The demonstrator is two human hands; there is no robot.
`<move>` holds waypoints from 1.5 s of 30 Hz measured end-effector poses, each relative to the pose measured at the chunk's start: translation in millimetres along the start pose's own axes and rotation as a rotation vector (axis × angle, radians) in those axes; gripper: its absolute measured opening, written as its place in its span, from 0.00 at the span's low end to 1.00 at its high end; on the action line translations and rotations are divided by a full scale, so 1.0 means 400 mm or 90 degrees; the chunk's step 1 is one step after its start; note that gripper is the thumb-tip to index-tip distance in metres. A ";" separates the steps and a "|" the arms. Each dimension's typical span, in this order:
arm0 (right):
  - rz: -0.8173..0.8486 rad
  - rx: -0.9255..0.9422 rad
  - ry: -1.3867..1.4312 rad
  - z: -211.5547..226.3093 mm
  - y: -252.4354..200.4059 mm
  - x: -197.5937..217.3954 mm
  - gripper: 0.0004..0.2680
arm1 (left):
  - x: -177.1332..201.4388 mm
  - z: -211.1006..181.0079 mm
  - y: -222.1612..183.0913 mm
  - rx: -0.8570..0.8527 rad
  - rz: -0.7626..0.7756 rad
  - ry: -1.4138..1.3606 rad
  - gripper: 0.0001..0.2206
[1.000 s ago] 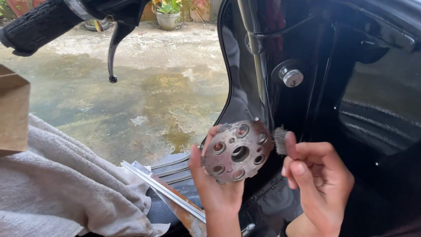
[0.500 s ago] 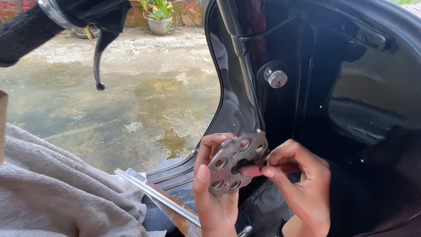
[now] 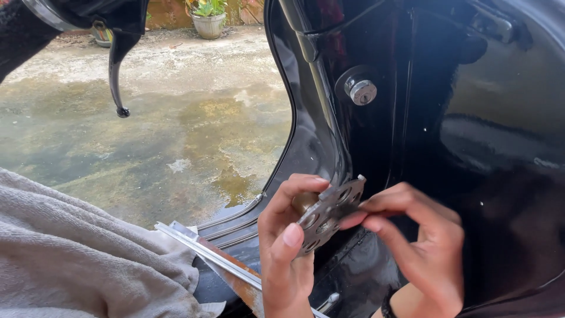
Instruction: Cleaning a metal motorcycle hub using a small brush to remove dirt and grease.
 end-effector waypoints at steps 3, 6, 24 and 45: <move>-0.035 0.005 -0.002 -0.043 -0.013 0.012 0.06 | 0.002 -0.004 0.000 0.012 -0.021 0.013 0.26; -0.041 -0.008 0.013 -0.043 -0.024 -0.007 0.06 | 0.013 0.002 -0.001 0.010 -0.047 0.010 0.26; -0.136 -0.051 0.027 -0.078 -0.040 -0.023 0.11 | 0.029 0.015 0.015 -0.017 -0.051 -0.012 0.23; -0.047 -0.029 0.147 -0.059 -0.027 -0.056 0.09 | 0.038 0.004 0.001 -0.094 -0.059 -0.016 0.23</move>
Point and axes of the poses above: each hand's wrist, its own y-axis towards the middle knuckle, its own x-axis out of the back of the hand, z = x × y, the point moved 7 cm from there along y, towards the middle knuckle, and after that the axes turned 14 degrees about x, right-handed, at the moved point
